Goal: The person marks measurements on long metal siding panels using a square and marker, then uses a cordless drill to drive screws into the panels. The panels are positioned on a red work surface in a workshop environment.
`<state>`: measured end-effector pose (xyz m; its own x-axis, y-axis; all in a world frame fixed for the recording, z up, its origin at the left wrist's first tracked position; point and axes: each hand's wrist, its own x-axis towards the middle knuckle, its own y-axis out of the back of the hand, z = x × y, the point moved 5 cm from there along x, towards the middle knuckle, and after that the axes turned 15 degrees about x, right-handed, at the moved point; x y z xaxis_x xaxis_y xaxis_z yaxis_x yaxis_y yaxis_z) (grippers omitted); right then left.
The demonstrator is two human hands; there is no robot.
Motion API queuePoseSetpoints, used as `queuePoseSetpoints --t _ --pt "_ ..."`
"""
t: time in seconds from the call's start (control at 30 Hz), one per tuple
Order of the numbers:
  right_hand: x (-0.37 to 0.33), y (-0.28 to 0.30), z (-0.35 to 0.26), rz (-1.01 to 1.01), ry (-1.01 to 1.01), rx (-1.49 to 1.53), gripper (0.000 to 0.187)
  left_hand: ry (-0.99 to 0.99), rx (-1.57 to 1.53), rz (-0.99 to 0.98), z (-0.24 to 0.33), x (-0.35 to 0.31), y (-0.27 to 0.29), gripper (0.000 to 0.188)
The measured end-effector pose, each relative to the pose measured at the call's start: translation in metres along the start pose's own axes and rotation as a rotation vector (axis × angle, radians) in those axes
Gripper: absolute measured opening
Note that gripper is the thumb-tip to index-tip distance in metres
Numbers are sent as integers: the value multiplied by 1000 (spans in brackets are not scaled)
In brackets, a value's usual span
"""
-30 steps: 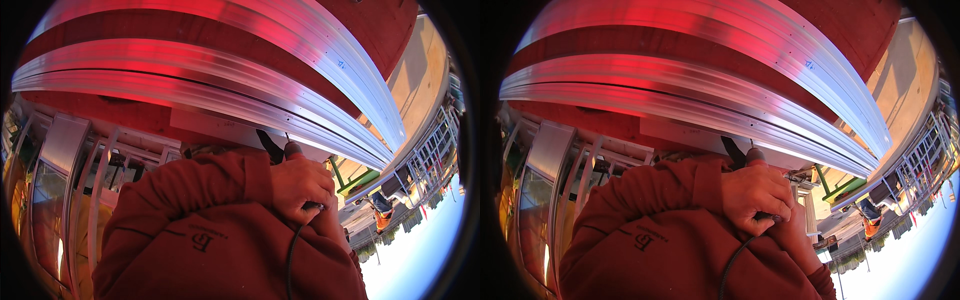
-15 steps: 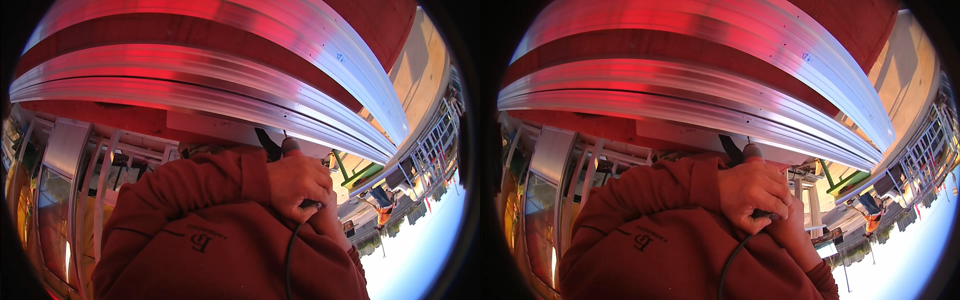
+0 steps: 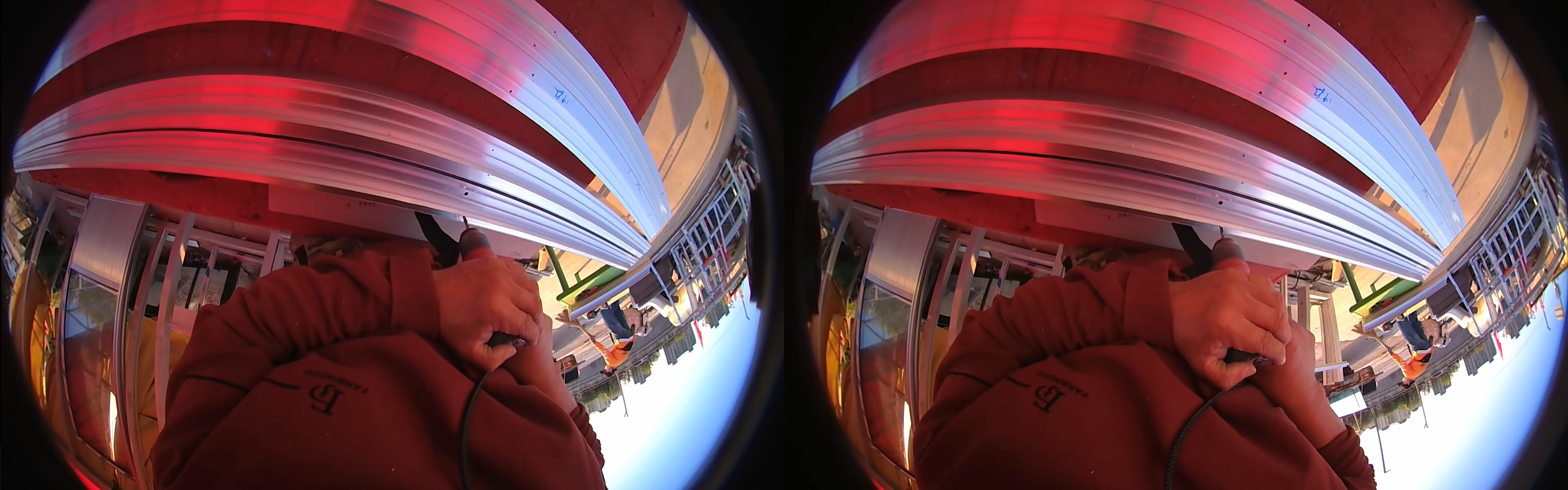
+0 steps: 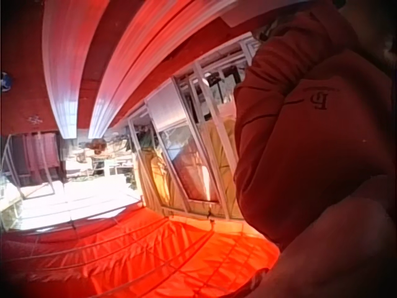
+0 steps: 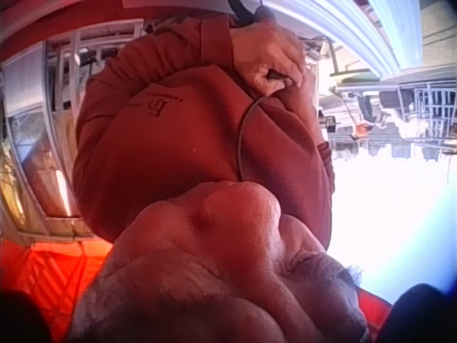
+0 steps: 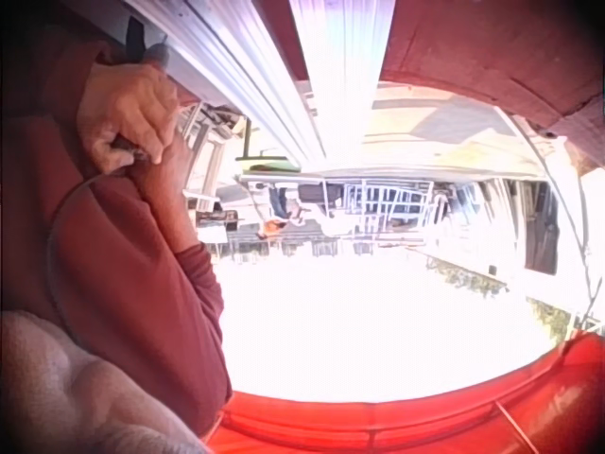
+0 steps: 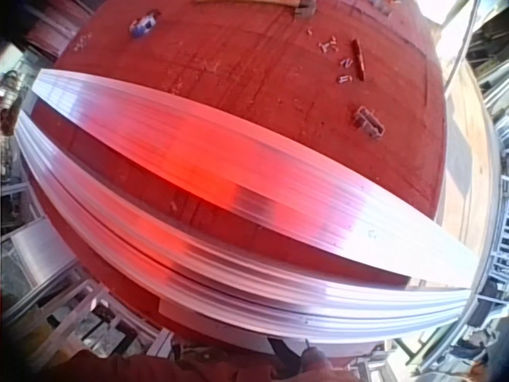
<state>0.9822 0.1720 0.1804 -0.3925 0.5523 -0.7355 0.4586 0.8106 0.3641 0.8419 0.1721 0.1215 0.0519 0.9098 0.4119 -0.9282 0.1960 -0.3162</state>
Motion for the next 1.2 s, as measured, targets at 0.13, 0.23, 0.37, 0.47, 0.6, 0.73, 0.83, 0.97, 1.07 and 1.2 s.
queuePoseSetpoints --t 0.13,0.23,0.37,0.47,0.6,0.73,0.83,0.97,1.07,1.2 --pt "1 3 0 -10 5 -6 28 2 17 3 2 2 2 31" --pt "0 -2 1 28 -20 24 28 4 27 4 3 0 4 31" --pt "8 -8 11 -1 -146 1 31 81 55 -61 -7 -6 7 30" --pt "4 -8 9 105 -13 80 34 98 82 -40 -1 -2 9 30" --pt "-3 -6 -5 74 34 -10 31 90 87 -62 8 0 3 29" --pt "-30 -14 32 8 -173 87 42 83 116 -125 17 0 -4 27" --pt "-31 -17 11 33 -126 61 45 68 106 -109 30 -1 0 28" --pt "-49 -18 25 66 -102 91 44 42 158 -190 39 -4 -17 28" --pt "-56 -14 24 76 -97 131 44 21 187 -196 49 -1 -22 29" --pt "-54 -13 10 135 9 164 43 -45 237 -207 59 9 -15 30"
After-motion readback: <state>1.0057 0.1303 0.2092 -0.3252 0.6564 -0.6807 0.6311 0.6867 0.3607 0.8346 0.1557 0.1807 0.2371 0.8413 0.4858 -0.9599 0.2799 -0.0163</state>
